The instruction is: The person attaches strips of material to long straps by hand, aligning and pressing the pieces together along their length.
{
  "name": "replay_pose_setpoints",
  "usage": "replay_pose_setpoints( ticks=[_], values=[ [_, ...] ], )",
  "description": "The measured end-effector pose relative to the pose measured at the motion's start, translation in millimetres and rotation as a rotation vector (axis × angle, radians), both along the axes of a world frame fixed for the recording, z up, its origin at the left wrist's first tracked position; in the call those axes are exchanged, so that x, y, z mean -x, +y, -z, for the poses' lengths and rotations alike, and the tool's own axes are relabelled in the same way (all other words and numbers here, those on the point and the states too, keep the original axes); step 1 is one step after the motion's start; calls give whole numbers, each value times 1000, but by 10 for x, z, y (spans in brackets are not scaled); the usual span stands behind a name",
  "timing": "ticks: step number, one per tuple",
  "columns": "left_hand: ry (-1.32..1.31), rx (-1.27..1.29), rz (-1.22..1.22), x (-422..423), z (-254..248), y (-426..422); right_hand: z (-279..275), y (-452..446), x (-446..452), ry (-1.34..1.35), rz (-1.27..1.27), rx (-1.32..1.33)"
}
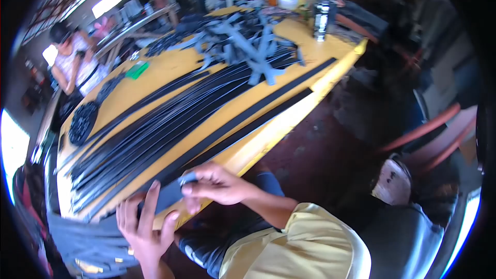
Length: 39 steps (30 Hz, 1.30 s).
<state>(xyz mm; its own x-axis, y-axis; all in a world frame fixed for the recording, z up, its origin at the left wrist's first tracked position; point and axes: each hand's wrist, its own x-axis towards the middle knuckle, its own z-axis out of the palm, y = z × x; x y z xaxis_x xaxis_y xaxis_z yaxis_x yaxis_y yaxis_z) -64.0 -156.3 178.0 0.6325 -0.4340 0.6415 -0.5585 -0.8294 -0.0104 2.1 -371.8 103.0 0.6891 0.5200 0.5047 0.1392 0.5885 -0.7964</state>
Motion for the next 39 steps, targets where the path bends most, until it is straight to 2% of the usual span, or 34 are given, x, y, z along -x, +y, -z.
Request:
replay_pose_setpoints(
  ticks=[1,3,5,6,10,13,19,21,25,31,36,39],
  values=[
    [30,13,4,-27,31,25,-28,-21,3,2,-18,-47],
    [5,34,51,-135,73,-10,4,-92,-52,-75,-34,42],
    [34,57,46,-163,104,7,-73,-168,-18,-95,125,195],
    [-4,46,61,-168,37,-69,-12,-131,4,-5,142,129],
    [-4,59,71,-196,34,-61,-51,-173,79,37,211,181],
    [-17,48,97,-196,66,-29,-15,-157,82,-17,272,101],
    [-30,26,97,-166,95,-13,-69,-222,66,-187,342,239],
    [-28,24,98,-143,86,-5,-52,-200,79,-60,281,174],
    [-31,17,96,-120,75,-7,-32,-157,95,-40,289,144],
    [14,-30,92,-136,76,-42,16,-107,167,2,378,157],
    [16,-92,126,-153,138,-62,121,-30,226,134,509,258],
    [5,-118,146,-184,180,-88,223,17,240,228,508,232]
  ],
)
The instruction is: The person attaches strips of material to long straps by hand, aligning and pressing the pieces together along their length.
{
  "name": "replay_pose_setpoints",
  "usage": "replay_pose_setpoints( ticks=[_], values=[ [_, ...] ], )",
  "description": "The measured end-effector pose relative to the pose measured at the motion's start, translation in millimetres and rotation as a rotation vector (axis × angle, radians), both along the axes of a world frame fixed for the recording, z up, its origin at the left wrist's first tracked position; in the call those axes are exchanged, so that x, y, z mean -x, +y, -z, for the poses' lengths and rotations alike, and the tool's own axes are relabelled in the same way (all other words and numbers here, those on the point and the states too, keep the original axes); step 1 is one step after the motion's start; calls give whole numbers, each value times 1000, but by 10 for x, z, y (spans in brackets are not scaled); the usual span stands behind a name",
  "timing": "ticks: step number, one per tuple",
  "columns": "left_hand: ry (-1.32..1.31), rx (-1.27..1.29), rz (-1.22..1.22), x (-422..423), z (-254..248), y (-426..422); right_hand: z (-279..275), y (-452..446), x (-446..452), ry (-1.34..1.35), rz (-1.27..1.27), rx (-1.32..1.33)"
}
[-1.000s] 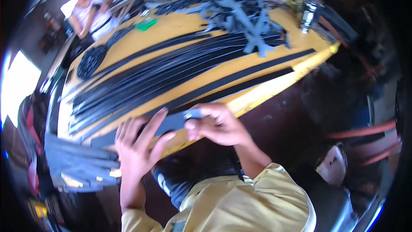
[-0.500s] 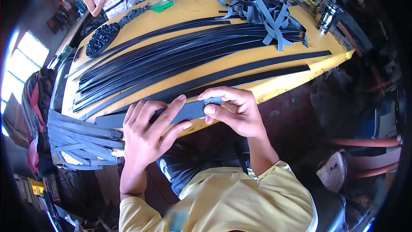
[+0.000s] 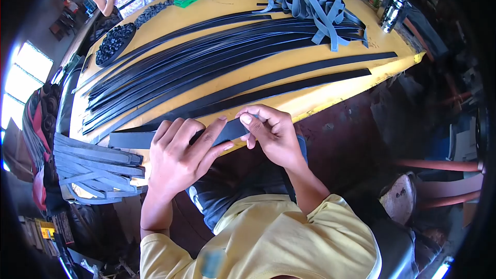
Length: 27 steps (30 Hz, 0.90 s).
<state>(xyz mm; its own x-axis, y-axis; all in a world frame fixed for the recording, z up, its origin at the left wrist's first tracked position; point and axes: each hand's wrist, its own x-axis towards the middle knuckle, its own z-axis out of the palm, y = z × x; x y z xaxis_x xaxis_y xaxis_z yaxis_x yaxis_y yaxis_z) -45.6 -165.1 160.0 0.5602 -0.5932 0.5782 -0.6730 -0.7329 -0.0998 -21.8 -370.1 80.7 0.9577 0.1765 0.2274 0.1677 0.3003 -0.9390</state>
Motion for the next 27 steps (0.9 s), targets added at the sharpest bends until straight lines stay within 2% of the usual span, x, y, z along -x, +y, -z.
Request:
replay_pose_setpoints(
  ticks=[2,5,9,10,12,13,14,16,18,20,21,22,24,26,27],
  values=[
    [9,-20,-14,-15,21,-15,60,-6,3,65,-21,1],
    [48,-24,-19,-42,110,-55,95,97,10,-84,264,272],
    [72,-32,-19,-63,176,-72,167,84,-75,-29,430,407],
    [78,-18,-13,-35,137,-40,276,-1,-152,-171,544,545],
    [90,-7,-17,11,61,47,397,-206,-185,38,351,412],
    [93,1,-22,26,27,95,428,-372,-152,-22,212,541],
    [94,11,-27,42,3,134,446,-457,-121,-25,201,541],
    [99,20,-35,82,-18,179,454,-533,-16,-430,-52,716],
    [103,31,-38,100,-28,193,409,-462,41,-329,-53,693],
    [100,36,-44,98,-10,210,376,-413,23,-71,11,475],
    [94,41,-51,98,-3,214,362,-392,-2,-42,-4,365],
    [95,39,-52,101,-2,212,309,-369,-8,-41,-5,363],
    [111,63,-28,110,-6,203,123,-272,2,57,-91,-27],
    [112,51,-46,112,6,204,23,-152,-38,-165,-93,103],
    [114,43,-66,109,7,206,21,-111,-73,-174,-123,137]
  ],
)
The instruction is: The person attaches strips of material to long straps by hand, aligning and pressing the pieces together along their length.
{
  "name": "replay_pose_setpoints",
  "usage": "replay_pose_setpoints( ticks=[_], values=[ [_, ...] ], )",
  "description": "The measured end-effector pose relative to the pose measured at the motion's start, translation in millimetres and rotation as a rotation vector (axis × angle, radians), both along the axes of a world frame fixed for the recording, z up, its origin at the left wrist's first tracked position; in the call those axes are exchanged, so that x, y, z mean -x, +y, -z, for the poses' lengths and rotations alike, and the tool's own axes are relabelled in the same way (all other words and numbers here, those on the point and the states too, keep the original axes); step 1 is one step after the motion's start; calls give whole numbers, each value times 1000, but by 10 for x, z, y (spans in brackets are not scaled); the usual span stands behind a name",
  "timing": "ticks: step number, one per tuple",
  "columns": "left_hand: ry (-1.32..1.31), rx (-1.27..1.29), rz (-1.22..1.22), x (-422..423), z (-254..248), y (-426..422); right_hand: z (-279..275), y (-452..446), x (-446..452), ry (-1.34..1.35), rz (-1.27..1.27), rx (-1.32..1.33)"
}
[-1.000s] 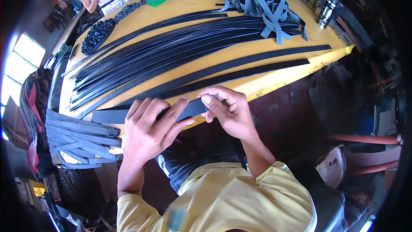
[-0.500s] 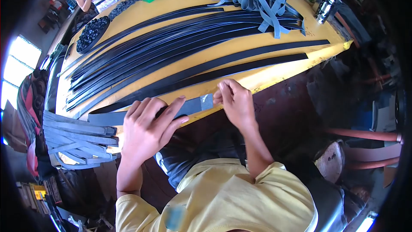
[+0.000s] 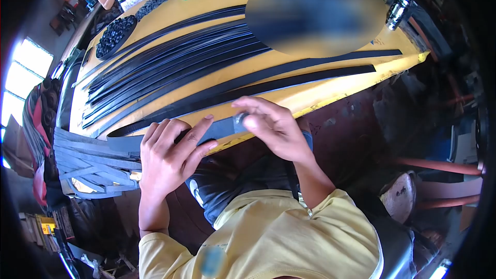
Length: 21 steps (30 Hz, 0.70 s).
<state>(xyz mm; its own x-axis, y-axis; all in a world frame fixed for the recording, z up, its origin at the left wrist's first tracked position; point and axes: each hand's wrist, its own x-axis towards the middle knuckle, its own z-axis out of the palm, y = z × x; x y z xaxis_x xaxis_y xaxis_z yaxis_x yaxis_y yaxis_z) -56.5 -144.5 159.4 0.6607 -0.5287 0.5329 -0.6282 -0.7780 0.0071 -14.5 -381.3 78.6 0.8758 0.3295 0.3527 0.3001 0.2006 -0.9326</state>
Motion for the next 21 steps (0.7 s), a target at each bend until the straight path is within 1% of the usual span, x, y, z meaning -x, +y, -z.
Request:
replay_pose_setpoints(
  ticks=[1,3,4,5,7,8,9,11,12,13,14,16,17,18,19,20,21],
  values=[
    [0,1,6,-12,-13,7,13,32,-36,-6,-28,37],
    [-39,-53,-81,-12,-23,54,118,65,-61,134,-43,17],
    [-46,-39,-109,-11,-17,115,233,32,-64,170,-63,24],
    [-43,-33,-134,7,-11,173,322,-81,-71,225,-145,66],
    [-22,18,-195,63,-18,231,644,-293,-21,530,-518,16],
    [-26,44,-194,51,13,283,925,-278,53,659,-669,-27],
    [-29,66,-190,65,32,315,1310,-278,106,826,-809,56],
    [-29,67,-202,47,53,303,1840,-190,193,936,-716,654],
    [-19,68,-198,33,74,301,2403,-226,254,553,-403,1039],
    [-14,71,-196,13,83,293,2801,-282,243,135,-61,1368],
    [-24,72,-185,19,79,270,2739,-269,152,128,-45,1372],
    [-8,64,-201,87,36,263,2513,-135,-38,56,340,1492],
    [0,58,-199,74,17,243,2413,-75,-93,80,250,1487],
    [13,56,-205,72,23,252,2593,-85,-176,139,13,1292],
    [15,58,-211,67,36,257,2671,-134,-164,-86,-19,1009],
    [12,57,-213,57,64,304,2780,-187,-110,-112,-230,1214],
    [25,48,-225,51,53,318,2612,-238,-57,-214,-389,1417]
  ],
)
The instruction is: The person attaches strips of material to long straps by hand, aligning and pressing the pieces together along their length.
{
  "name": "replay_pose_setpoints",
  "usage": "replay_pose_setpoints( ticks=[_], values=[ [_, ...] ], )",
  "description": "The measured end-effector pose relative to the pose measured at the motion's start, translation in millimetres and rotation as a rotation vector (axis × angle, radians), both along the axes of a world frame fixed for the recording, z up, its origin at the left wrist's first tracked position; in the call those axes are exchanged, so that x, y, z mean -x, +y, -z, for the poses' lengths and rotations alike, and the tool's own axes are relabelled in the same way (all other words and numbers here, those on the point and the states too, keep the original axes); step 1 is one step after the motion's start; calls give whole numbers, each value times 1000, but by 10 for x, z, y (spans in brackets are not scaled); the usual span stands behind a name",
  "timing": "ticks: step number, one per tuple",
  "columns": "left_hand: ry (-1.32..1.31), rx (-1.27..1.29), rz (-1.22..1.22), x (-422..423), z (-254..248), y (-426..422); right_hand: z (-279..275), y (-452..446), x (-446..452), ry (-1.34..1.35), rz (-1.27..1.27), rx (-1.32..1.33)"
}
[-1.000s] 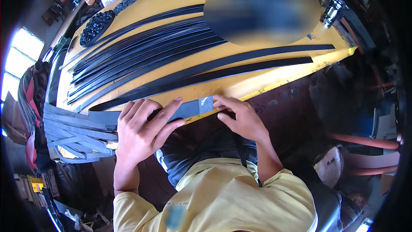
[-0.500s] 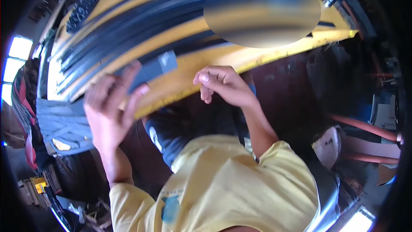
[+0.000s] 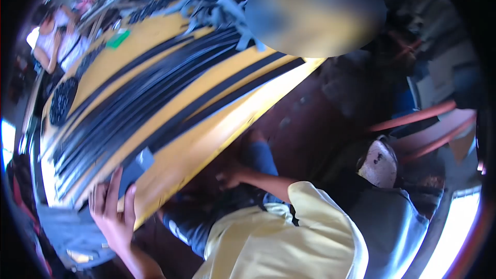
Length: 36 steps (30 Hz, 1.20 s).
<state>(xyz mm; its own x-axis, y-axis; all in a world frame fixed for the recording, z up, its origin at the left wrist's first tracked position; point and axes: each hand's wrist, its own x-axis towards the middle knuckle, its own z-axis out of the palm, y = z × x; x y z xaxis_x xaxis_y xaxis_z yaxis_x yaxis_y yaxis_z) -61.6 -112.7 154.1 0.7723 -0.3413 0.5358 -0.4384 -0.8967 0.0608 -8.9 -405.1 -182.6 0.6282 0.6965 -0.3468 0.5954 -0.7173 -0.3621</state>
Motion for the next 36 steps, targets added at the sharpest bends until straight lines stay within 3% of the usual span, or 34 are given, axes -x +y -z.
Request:
replay_pose_setpoints(
  ticks=[3,5,6,8,9,10,12,13,15,16,18,20,22,24,25,29,30,33,35,36],
  values=[
    [-35,-12,11,18,-24,30,363,-368,-107,175,247,125],
    [-58,0,2,4,30,56,479,-569,-364,-549,396,446],
    [-52,-8,-7,23,39,73,363,-564,-377,-556,392,450],
    [-47,3,-22,15,59,45,-247,-485,-379,-380,412,322],
    [-43,-1,5,8,60,26,-418,-451,-313,-70,250,124],
    [-43,-4,31,-7,68,14,-475,-423,-211,232,81,-69],
    [-50,3,47,-26,62,8,-74,-352,82,355,-168,-248],
    [-14,13,55,-8,28,-20,147,-402,84,340,-172,-244],
    [-7,11,60,43,-33,-96,380,-469,13,8,-88,19],
    [-15,13,54,45,-40,-96,206,-457,-26,-99,-59,110],
    [9,36,92,76,-46,-100,-470,-479,-62,43,111,57],
    [13,49,115,82,-36,-115,-1822,-360,14,429,-19,-497],
    [18,57,149,87,-31,-133,-2248,-221,48,499,-242,-964],
    [55,49,198,118,-40,-152,-2371,-115,161,565,66,-1324],
    [54,26,206,134,-32,-154,-2361,-38,128,444,156,-1409],
    [81,53,278,203,-65,-230,-2406,151,161,779,13,-1424],
    [78,48,276,203,-53,-214,-2497,195,172,687,-17,-1309],
    [74,71,307,245,-31,-175,-2445,305,225,777,38,-1339],
    [158,73,307,285,-68,-135,-2461,290,190,790,-188,-1258],
    [202,76,304,299,-63,-131,-2484,291,186,791,-186,-1254]
  ],
)
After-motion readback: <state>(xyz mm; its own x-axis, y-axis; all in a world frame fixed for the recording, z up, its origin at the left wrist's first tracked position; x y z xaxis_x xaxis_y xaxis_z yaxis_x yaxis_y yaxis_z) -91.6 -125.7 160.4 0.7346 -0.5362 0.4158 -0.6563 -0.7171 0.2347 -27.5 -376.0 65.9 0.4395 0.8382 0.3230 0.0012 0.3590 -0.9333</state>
